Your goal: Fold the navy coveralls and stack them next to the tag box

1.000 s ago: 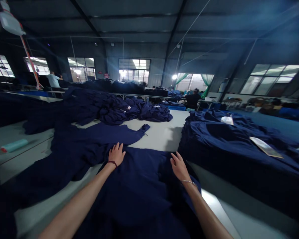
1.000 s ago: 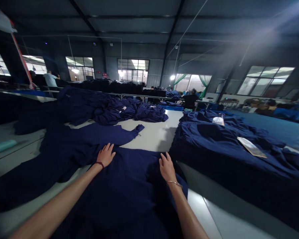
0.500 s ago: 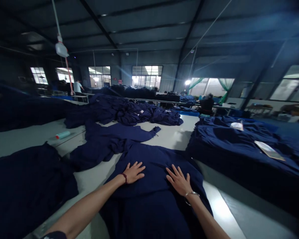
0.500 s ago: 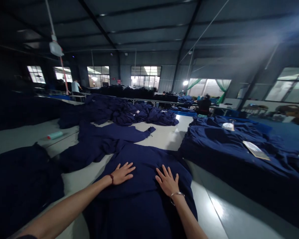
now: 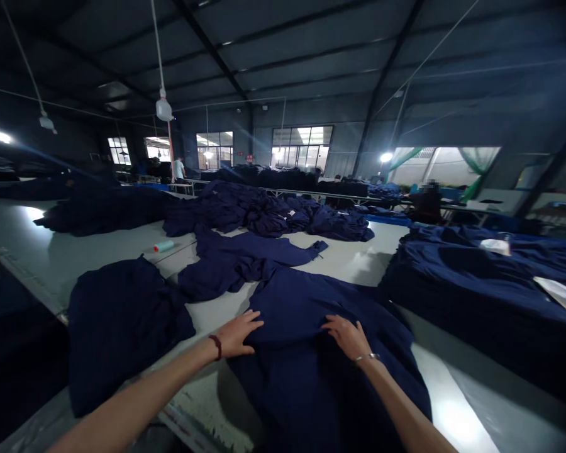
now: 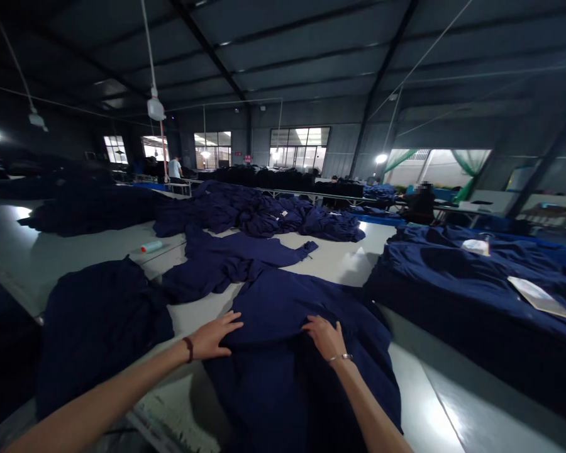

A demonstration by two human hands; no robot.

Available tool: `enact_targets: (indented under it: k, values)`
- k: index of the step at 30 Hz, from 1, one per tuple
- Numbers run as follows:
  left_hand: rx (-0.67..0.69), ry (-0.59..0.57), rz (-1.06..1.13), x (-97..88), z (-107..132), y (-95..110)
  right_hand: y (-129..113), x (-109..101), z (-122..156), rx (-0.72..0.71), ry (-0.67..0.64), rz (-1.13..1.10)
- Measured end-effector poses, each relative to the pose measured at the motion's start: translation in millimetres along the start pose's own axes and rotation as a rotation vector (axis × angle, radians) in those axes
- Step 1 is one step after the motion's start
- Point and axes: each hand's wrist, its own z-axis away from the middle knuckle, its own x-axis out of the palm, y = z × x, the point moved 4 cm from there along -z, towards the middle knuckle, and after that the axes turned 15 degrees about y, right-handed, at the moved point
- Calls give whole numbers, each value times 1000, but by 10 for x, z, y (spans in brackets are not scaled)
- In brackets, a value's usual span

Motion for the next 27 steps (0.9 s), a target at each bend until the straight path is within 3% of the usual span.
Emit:
enact_targets:
  k: [2, 4, 7, 10, 13, 17, 21, 23, 27]
  values:
    - [-87, 102, -74, 12, 33, 11, 13, -65, -103, 43, 202, 91]
    - [-185, 189, -139, -18, 58, -12, 14, -99, -127, 53, 305, 136]
    - [-241, 193, -191, -28, 114, -96, 40, 5, -21, 26, 183, 145]
    - [-237, 97, -225, 32, 182, -207, 147, 158, 153, 131, -32, 104]
    - [-238, -22, -273, 43, 189, -242, 178, 164, 222, 204, -151, 41]
    - [-114, -153, -204, -63, 0, 19, 60, -10, 153, 218, -94, -25]
    - [34, -94, -50, -18, -255, 376, -29, 5, 205, 201, -65, -9]
    - [-8, -117, -112, 131, -308, 387, -27, 88, 285, 199, -120, 10]
    - [-90, -233, -198, 358, -307, 222, -1, 117, 384, 208, -183, -28]
